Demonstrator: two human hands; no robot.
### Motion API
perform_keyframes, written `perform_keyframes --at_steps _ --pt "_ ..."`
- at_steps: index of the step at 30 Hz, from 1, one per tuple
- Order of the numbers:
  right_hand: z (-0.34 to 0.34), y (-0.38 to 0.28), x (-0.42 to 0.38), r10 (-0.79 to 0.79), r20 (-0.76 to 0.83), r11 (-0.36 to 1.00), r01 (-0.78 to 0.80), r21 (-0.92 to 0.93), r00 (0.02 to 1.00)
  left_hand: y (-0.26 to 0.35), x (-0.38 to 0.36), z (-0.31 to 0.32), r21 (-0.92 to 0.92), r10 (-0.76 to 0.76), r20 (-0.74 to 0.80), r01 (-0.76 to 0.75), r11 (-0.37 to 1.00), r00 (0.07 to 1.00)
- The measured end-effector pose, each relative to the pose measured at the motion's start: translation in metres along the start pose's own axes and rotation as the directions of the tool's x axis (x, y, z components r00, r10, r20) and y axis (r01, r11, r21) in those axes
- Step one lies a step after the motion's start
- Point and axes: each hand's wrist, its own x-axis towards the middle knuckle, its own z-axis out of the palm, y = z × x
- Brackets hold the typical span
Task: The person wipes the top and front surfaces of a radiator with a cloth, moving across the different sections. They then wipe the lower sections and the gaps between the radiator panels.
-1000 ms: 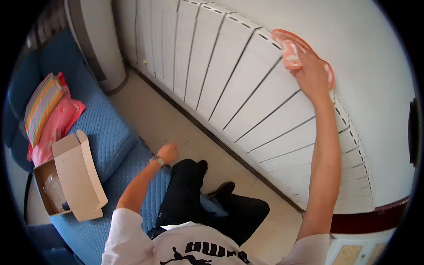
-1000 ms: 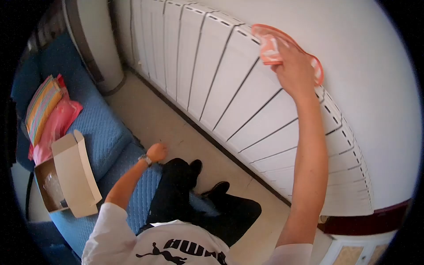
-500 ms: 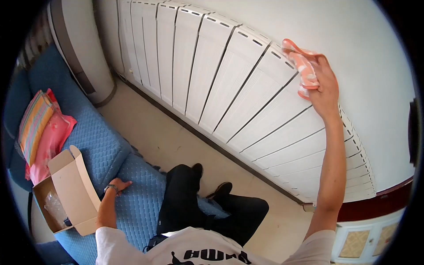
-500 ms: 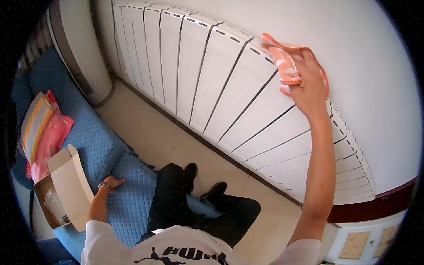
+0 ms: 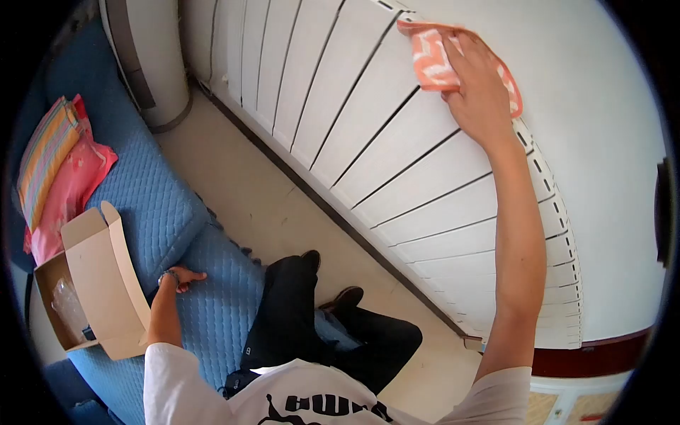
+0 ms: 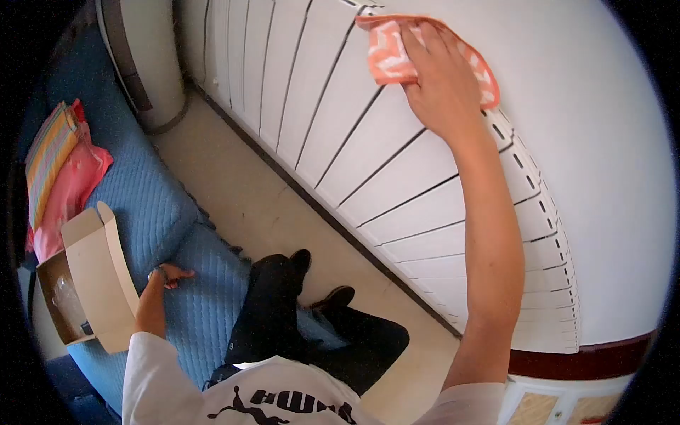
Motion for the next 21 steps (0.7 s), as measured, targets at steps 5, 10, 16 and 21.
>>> perform_keyframes --at_steps 5,10,16,21 --pt "0.007 -0.012 0.052 0.131 0.032 0.967 -0.135 0.215 0.991 0.004 -0.007 -0.001 -0.004 -0.032 0.035 0.032 0.999 0.999" --pt "0.01 0.0 0.078 0.439 0.315 0.829 -0.515 0.218 0.841 0.001 0.002 -0.001 -0.056 -0.03 0.024 0.031 0.998 0.999" --pt "0.015 -0.001 0.054 0.273 0.163 0.921 -0.307 0.24 0.948 0.0 0.007 -0.001 -0.026 -0.04 0.047 0.041 0.999 0.998" --pt "0.031 -0.005 0.033 0.024 -0.211 1.0 -0.021 0.013 0.977 0.003 -0.006 -0.003 -0.004 -0.025 0.051 0.026 1.0 0.998"
